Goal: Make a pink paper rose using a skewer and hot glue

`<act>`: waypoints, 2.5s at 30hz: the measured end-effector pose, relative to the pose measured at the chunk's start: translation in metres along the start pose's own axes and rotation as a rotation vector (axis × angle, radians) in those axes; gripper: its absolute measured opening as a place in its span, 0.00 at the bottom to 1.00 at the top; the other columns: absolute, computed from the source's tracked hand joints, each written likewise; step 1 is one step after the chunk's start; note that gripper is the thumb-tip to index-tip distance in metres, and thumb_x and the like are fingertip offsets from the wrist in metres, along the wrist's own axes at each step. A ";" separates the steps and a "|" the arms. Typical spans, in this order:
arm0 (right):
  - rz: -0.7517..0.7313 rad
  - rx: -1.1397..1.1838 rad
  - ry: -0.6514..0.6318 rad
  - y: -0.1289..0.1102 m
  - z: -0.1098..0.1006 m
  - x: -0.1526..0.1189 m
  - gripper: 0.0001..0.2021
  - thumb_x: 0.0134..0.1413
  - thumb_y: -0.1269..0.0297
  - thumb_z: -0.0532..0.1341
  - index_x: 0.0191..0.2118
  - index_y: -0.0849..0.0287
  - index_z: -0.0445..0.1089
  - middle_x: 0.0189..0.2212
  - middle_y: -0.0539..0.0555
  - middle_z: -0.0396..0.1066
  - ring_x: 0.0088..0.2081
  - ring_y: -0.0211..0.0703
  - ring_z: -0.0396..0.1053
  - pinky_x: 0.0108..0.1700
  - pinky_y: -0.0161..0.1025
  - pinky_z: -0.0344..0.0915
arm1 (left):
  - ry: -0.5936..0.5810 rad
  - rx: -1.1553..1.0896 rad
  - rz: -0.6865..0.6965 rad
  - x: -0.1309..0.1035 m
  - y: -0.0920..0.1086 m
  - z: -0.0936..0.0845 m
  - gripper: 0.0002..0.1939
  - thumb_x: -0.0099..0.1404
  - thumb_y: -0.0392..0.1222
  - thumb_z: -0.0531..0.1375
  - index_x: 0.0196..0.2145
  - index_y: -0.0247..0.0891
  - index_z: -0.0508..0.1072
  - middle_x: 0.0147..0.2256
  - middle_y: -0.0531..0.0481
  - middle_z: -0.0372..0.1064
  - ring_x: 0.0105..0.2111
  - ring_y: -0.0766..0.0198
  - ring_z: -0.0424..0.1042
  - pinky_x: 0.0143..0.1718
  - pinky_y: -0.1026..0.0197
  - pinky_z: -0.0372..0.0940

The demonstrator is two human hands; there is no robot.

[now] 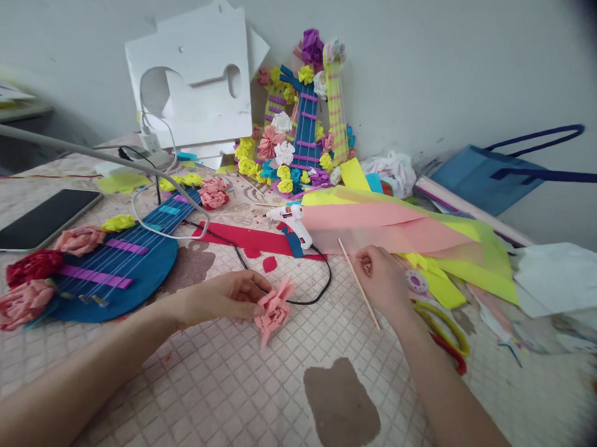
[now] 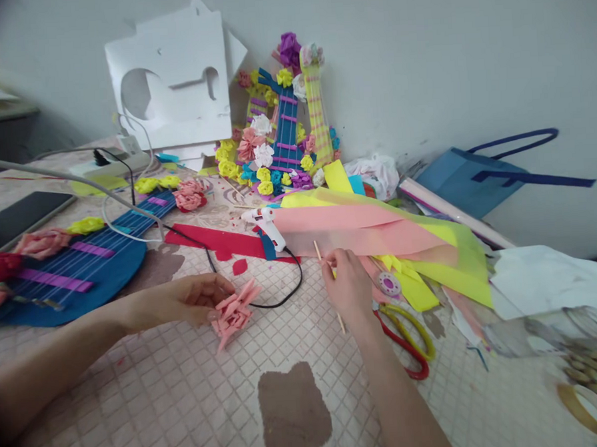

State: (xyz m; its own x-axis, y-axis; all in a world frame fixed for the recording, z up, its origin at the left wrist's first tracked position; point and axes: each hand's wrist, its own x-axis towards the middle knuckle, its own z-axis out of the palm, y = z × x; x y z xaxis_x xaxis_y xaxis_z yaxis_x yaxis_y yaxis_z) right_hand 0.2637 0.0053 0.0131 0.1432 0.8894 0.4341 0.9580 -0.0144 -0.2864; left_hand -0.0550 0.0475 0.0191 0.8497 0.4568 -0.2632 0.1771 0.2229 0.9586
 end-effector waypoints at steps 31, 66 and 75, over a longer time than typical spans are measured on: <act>-0.380 0.583 -0.486 -0.093 -0.024 -0.052 0.06 0.61 0.69 0.51 0.39 0.55 0.64 0.33 0.50 0.65 0.32 0.37 0.64 0.33 0.34 0.62 | 0.006 0.258 -0.109 -0.014 0.013 -0.006 0.13 0.62 0.51 0.58 0.37 0.38 0.70 0.29 0.53 0.67 0.25 0.69 0.65 0.26 0.68 0.61; -0.624 0.392 -0.482 -0.100 -0.003 -0.076 0.07 0.62 0.70 0.51 0.35 0.59 0.65 0.35 0.53 0.65 0.38 0.42 0.63 0.39 0.39 0.64 | 0.737 1.218 0.454 -0.048 -0.036 0.088 0.06 0.68 0.35 0.53 0.35 0.39 0.70 0.35 0.52 0.68 0.37 0.61 0.62 0.44 0.53 0.53; -0.639 0.374 -0.485 -0.100 0.000 -0.075 0.04 0.61 0.71 0.54 0.34 0.59 0.65 0.33 0.52 0.65 0.40 0.43 0.62 0.44 0.42 0.63 | 0.747 1.255 0.430 -0.046 -0.038 0.091 0.10 0.69 0.35 0.52 0.33 0.39 0.71 0.30 0.52 0.70 0.34 0.62 0.64 0.41 0.54 0.52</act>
State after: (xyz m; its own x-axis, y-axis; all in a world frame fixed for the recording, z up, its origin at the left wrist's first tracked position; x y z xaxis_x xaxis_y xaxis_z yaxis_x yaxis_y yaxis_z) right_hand 0.1574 -0.0604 0.0092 -0.5945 0.7732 0.2208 0.6626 0.6266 -0.4102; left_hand -0.0562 -0.0603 0.0048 0.5754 0.6974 0.4273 0.6109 -0.7139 0.3423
